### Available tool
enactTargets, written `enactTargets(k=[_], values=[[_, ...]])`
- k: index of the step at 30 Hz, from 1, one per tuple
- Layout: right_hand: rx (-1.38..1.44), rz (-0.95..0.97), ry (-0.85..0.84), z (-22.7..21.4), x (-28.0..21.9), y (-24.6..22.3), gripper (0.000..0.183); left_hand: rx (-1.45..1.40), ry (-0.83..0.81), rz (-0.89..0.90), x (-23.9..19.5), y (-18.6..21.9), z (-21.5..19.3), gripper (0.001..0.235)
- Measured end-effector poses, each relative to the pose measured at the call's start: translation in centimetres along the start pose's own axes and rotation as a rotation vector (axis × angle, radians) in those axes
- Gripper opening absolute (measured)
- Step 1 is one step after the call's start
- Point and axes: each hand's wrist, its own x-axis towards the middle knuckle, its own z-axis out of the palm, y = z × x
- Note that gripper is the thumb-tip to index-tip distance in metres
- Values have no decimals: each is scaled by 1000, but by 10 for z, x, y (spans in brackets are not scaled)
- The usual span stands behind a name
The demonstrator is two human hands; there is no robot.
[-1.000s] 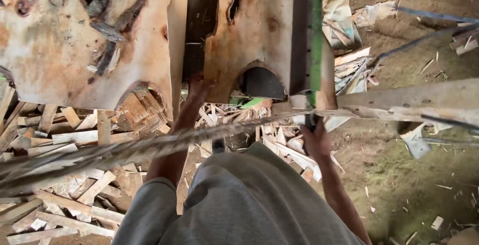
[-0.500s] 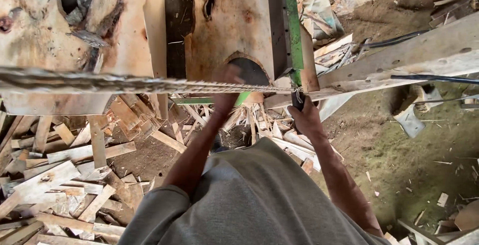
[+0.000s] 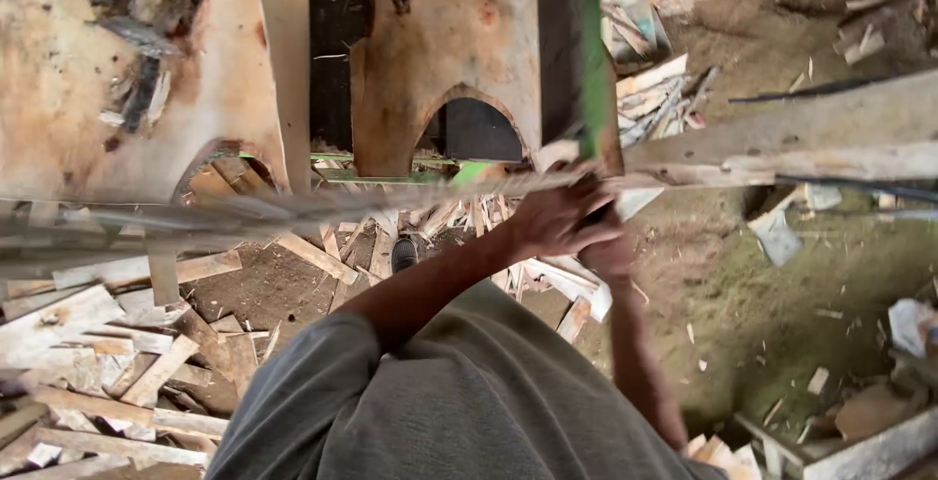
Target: The person is manipulating and cutting large wood slabs using an industrial saw machine.
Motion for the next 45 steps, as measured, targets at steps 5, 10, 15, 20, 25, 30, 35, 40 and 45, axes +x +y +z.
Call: enactTargets(k=[5,10,15,20,25,30,35,40,45], values=[[731,346,-82,118,-20,-2,50,-101,-351,-288,-67,-49,56,77],[1511,465,-33,-67,33,-60,48,3,-188,-65,-72,-36,0,72],[930,769,-98,-111,45,-62,48,478,128,-456,-177,-159,-26,60],[848,764,-131,-102,47,-59,46,953,494,-579,-185,-168,-117,64],[1121,774,-54,-106,41,-57,45,727,405,-851,-207,-169,-140,68],[1600,904,114,5,32,-8,50,512,284,-1138,-241,-167,-150,71],[1600,579,331,103,39,-18,47,226,163,-1527,-261,-166,-156,76],[1843,583,344,110,40,-12,50,684,-10,-1100,-246,-162,-101,72],[2075,595,309,103,35,-23,53,628,-322,-1089,-107,-169,-40,66]])
